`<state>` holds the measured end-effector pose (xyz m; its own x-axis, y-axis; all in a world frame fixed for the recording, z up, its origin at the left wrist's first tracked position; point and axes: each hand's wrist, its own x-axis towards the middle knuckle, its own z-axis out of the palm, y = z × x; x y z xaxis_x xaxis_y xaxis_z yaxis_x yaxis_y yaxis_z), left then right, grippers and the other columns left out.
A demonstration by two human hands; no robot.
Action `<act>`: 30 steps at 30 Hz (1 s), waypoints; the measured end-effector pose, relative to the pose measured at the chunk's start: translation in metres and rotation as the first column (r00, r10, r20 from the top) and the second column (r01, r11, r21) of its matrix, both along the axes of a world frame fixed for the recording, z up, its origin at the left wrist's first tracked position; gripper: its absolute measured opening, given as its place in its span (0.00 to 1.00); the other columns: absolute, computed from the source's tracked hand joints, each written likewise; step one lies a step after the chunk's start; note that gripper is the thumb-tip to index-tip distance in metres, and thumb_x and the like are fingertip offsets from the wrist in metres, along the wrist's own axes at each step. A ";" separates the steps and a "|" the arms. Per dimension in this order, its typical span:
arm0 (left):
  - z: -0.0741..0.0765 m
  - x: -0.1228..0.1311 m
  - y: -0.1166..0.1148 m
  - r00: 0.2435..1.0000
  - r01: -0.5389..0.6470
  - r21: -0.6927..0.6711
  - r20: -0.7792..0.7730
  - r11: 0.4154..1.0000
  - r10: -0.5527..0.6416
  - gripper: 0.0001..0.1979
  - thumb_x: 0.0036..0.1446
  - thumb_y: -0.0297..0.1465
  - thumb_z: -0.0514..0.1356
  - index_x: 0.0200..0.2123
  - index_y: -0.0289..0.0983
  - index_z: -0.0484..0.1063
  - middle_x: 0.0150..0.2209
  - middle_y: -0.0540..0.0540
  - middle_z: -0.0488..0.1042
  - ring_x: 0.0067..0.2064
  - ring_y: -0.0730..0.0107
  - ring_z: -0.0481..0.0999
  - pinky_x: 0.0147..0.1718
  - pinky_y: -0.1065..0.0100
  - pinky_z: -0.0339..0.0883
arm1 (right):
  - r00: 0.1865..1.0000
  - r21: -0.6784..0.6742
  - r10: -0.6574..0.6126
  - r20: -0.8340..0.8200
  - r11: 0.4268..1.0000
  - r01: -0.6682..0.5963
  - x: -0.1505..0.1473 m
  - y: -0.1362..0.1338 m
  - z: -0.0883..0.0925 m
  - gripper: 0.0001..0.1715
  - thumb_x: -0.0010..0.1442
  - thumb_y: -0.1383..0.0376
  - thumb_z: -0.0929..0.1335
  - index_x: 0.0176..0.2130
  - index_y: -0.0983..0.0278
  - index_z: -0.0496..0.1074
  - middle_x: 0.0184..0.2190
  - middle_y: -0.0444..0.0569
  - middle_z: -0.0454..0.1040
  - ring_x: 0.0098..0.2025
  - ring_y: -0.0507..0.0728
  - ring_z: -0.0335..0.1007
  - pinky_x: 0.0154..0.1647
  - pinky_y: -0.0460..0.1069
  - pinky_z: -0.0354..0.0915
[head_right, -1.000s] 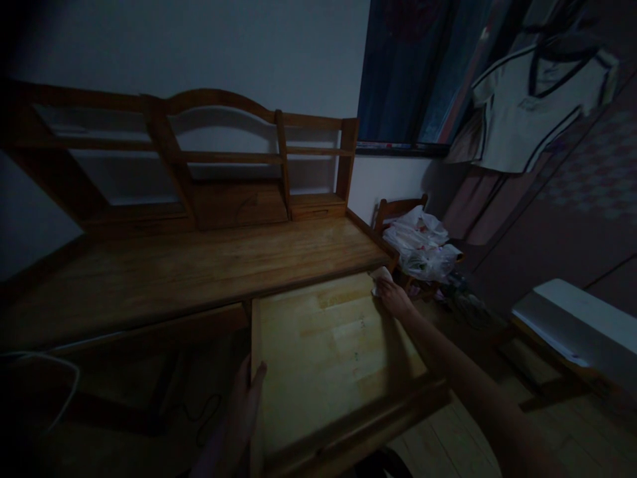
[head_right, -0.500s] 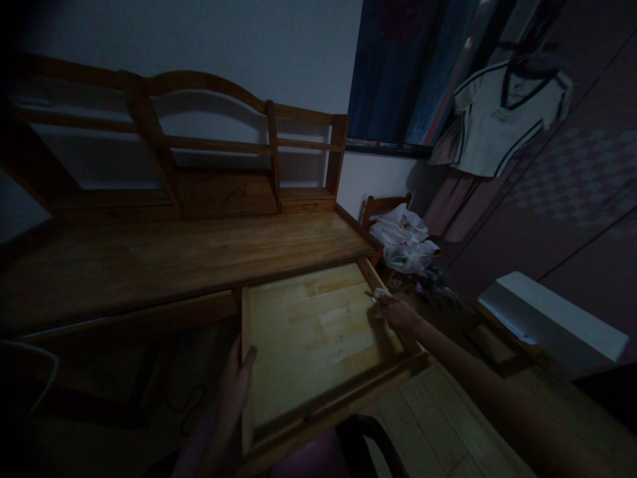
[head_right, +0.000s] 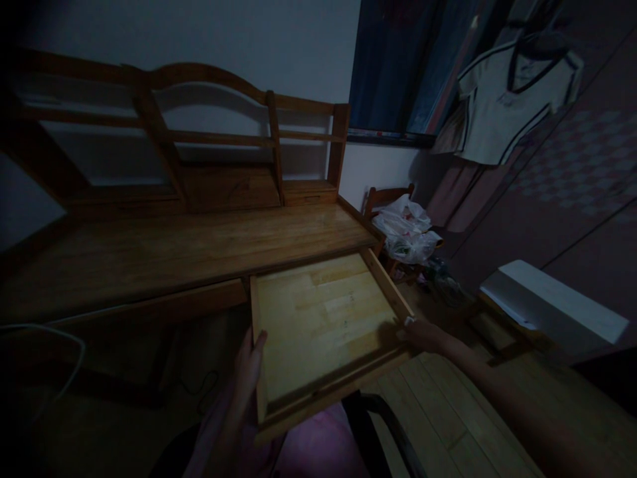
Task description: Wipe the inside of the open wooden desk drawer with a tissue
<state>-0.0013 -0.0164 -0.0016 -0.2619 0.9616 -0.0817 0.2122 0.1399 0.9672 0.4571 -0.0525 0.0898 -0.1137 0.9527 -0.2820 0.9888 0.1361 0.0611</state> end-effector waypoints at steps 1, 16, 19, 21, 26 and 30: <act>0.001 0.000 0.000 1.000 0.001 -0.014 0.007 1.000 -0.001 0.29 0.63 0.45 0.53 0.63 0.37 0.63 0.64 0.37 0.66 0.65 0.54 0.65 0.63 0.57 0.57 | 1.000 -0.030 -0.011 0.009 0.999 0.011 -0.002 -0.004 0.001 0.15 0.65 0.67 0.62 0.43 0.68 0.76 0.39 0.57 0.79 0.39 0.57 0.77 0.39 0.45 0.65; -0.005 -0.003 -0.002 0.998 0.024 0.000 -0.065 1.000 -0.024 0.29 0.64 0.45 0.53 0.64 0.40 0.61 0.62 0.40 0.68 0.63 0.55 0.68 0.60 0.58 0.62 | 0.990 -0.155 0.035 -0.136 0.986 -0.056 -0.124 -0.020 -0.002 0.27 0.69 0.55 0.58 0.44 0.68 0.79 0.41 0.61 0.79 0.44 0.64 0.76 0.42 0.51 0.63; -0.003 -0.002 -0.003 0.998 0.030 0.016 -0.050 0.999 -0.029 0.29 0.64 0.45 0.53 0.64 0.40 0.61 0.62 0.40 0.68 0.63 0.55 0.67 0.60 0.58 0.62 | 0.970 -0.164 0.064 -0.234 0.981 -0.105 -0.153 -0.027 0.000 0.24 0.69 0.57 0.58 0.42 0.64 0.79 0.42 0.55 0.80 0.44 0.61 0.76 0.40 0.48 0.61; 0.000 0.000 -0.003 0.999 0.032 -0.005 -0.028 0.999 -0.032 0.29 0.64 0.45 0.53 0.64 0.39 0.61 0.63 0.39 0.68 0.63 0.54 0.67 0.60 0.58 0.62 | 0.954 -0.163 0.067 -0.291 0.980 -0.118 -0.173 -0.033 0.000 0.23 0.68 0.58 0.58 0.41 0.62 0.79 0.39 0.52 0.81 0.41 0.58 0.77 0.37 0.47 0.60; 0.009 -0.006 -0.005 0.989 0.125 -0.088 0.087 0.988 -0.117 0.32 0.64 0.49 0.51 0.65 0.38 0.57 0.64 0.38 0.65 0.63 0.55 0.67 0.60 0.58 0.62 | 0.926 -0.100 0.090 -0.366 0.986 -0.135 -0.217 -0.048 -0.006 0.20 0.66 0.62 0.59 0.38 0.62 0.79 0.36 0.50 0.81 0.38 0.57 0.77 0.35 0.47 0.58; 0.010 -0.025 -0.003 0.977 0.189 -0.168 -0.062 0.967 -0.202 0.41 0.61 0.54 0.52 0.69 0.38 0.48 0.68 0.36 0.57 0.68 0.53 0.59 0.64 0.56 0.56 | 0.933 -0.089 0.124 -0.338 0.983 -0.163 -0.241 -0.054 -0.005 0.19 0.63 0.64 0.60 0.40 0.63 0.78 0.38 0.53 0.81 0.40 0.60 0.77 0.38 0.48 0.61</act>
<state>-0.0266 -0.0190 0.0089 -0.0817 0.9707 -0.2261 0.3244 0.2404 0.9149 0.2165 -0.1066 0.0844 -0.3513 0.8831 -0.3111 0.9202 0.2644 -0.2887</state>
